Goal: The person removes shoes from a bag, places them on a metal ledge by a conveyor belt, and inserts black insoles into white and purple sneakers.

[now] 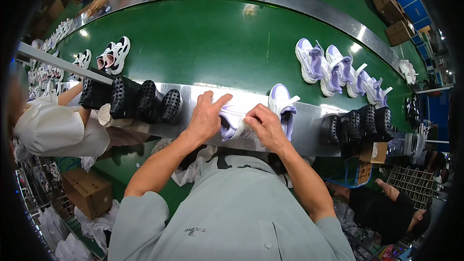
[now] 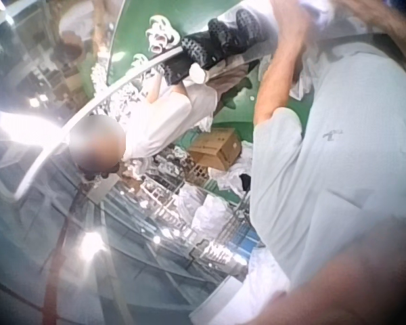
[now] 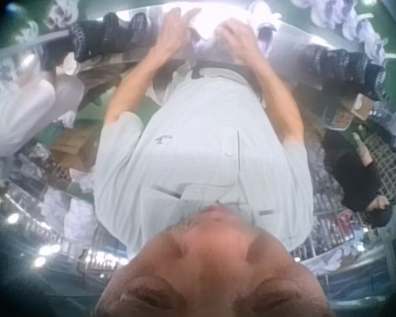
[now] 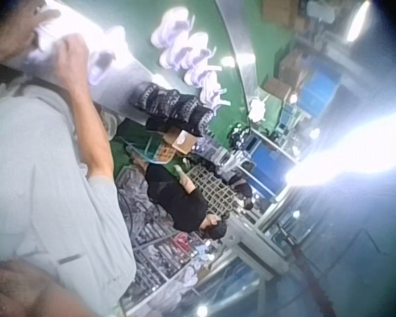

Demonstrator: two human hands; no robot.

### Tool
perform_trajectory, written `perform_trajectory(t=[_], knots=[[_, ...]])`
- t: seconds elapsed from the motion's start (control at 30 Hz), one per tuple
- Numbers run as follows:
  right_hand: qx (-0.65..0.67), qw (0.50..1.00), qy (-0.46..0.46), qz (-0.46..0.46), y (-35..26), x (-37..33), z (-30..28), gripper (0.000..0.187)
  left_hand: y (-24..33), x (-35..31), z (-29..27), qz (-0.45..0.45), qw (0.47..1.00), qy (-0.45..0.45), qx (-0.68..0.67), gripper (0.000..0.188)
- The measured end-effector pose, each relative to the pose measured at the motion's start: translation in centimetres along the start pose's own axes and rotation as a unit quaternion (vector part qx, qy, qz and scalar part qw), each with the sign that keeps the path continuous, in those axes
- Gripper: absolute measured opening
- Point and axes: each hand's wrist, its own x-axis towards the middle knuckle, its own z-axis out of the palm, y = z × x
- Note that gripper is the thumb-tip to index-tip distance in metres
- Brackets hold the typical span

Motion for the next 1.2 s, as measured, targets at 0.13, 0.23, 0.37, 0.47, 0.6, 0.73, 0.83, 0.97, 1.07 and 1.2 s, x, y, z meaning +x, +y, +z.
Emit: perform_trajectory(t=[0.13, 0.23, 0.37, 0.47, 0.6, 0.73, 0.83, 0.97, 1.07, 1.2], knots=[[0.003, 1.000, 0.003, 0.001, 0.1, 0.2, 0.5, 0.017, 0.3, 0.0, -0.4, 0.013, 1.000, -0.013, 0.017, 0.065], [0.002, 1.000, 0.001, 0.006, 0.7, 0.2, 1.1, 0.017, 0.3, -0.1, -0.4, 0.019, 0.999, -0.033, 0.021, 0.064], [0.031, 0.998, -0.016, 0.043, 0.0, 0.1, 1.6, 0.018, 0.3, -0.6, -0.4, 0.010, 0.998, -0.067, 0.006, 0.065], [0.004, 0.999, -0.035, 0.034, 0.0, 0.1, 1.8, 0.018, 0.5, -0.7, -0.6, 0.001, 0.996, -0.088, -0.006, 0.068], [-0.012, 0.998, -0.042, 0.036, 0.2, 0.1, 2.0, 0.018, 0.4, -0.8, -0.6, 0.007, 0.996, -0.088, -0.013, 0.067], [0.013, 0.999, -0.024, 0.027, -0.3, -0.1, 1.5, 0.017, -0.5, -1.1, -0.1, -0.032, 0.997, -0.076, -0.009, 0.067], [0.024, 0.999, -0.028, 0.015, -0.9, -1.1, 1.5, 0.017, -1.2, -1.2, -0.1, -0.066, 0.995, -0.067, -0.022, 0.065], [0.030, 0.999, -0.020, -0.002, -0.5, -1.1, 1.6, 0.016, -0.4, -1.1, -0.1, -0.043, 0.997, -0.059, -0.022, 0.066], [0.022, 1.000, -0.007, -0.010, -0.4, -0.8, 1.8, 0.016, 0.3, -0.8, -0.6, -0.047, 0.996, -0.074, -0.029, 0.067], [0.015, 1.000, -0.009, 0.002, -0.3, -0.5, 1.7, 0.016, 0.8, -0.5, -0.8, -0.030, 0.996, -0.082, -0.022, 0.066]])
